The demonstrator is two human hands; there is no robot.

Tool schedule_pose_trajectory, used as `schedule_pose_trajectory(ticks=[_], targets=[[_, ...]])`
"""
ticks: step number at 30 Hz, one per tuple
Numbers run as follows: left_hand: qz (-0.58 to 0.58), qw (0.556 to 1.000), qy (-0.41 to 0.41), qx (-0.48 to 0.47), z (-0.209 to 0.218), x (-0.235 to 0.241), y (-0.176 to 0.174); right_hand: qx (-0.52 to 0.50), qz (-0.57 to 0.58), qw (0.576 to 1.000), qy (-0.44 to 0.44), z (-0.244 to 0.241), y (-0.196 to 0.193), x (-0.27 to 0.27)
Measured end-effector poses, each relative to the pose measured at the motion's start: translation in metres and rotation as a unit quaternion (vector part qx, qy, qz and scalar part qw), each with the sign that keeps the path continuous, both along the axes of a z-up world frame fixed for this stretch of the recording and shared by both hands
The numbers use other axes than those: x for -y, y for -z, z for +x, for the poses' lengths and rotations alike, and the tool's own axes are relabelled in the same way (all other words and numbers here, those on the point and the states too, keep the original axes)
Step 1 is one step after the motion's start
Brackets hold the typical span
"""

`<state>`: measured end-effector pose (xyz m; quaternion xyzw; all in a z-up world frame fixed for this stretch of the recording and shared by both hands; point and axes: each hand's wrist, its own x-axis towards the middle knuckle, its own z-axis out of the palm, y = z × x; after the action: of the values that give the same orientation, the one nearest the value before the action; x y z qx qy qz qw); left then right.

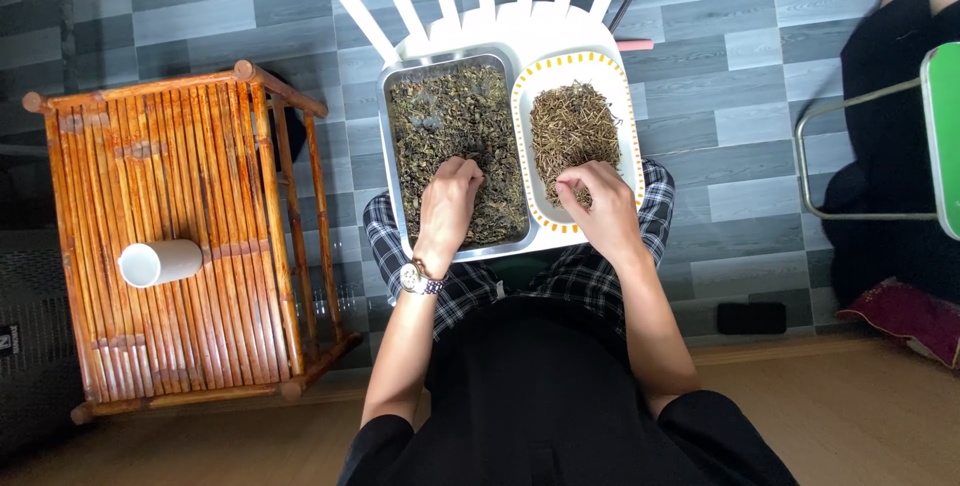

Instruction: Sorting dried tea leaves by hand to remove stems and debris into separate trays

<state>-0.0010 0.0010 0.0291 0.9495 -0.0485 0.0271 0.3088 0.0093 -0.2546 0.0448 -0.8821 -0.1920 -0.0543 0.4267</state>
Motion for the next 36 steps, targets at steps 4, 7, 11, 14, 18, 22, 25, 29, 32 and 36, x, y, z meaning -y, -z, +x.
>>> schedule_pose_trajectory(ticks=[4, 7, 11, 14, 18, 22, 25, 29, 32, 36], targets=[[-0.084, 0.996, -0.027, -0.021, 0.004, -0.003, -0.019, 0.007, 0.001, 1.000, -0.001, 0.002, 0.000, 0.002], [-0.184, 0.979, -0.073, -0.055, 0.007, -0.003, -0.034, 0.018, 0.009, 1.000, -0.009, 0.001, 0.009, 0.005], [-0.315, 0.942, -0.082, -0.079, 0.009, -0.013, -0.038, 0.020, 0.013, 1.000, -0.011, 0.000, 0.000, 0.004], [-0.400, 0.911, -0.058, -0.083, 0.009, -0.019, -0.028, 0.008, 0.013, 1.000, -0.010, 0.000, -0.004, 0.002], [-0.444, 0.891, -0.047, -0.082, 0.009, -0.022, -0.016, -0.001, 0.013, 1.000, -0.010, 0.000, -0.006, 0.000], [-0.446, 0.890, -0.057, -0.074, 0.007, -0.023, -0.002, -0.003, 0.011, 1.000, -0.012, 0.001, -0.006, -0.003], [-0.420, 0.904, -0.061, -0.057, 0.005, -0.023, -0.002, 0.009, 0.018, 0.999, -0.034, 0.006, -0.006, -0.009], [-0.395, 0.915, -0.067, -0.052, 0.003, -0.018, -0.014, 0.057, 0.020, 0.996, -0.069, 0.020, 0.002, -0.027], [-0.377, 0.922, -0.070, -0.051, 0.001, -0.013, -0.024, 0.086, 0.028, 0.991, -0.096, 0.031, -0.003, -0.048], [-0.350, 0.934, -0.062, -0.046, 0.002, -0.011, -0.033, 0.097, 0.039, 0.987, -0.125, 0.037, -0.039, -0.077]])
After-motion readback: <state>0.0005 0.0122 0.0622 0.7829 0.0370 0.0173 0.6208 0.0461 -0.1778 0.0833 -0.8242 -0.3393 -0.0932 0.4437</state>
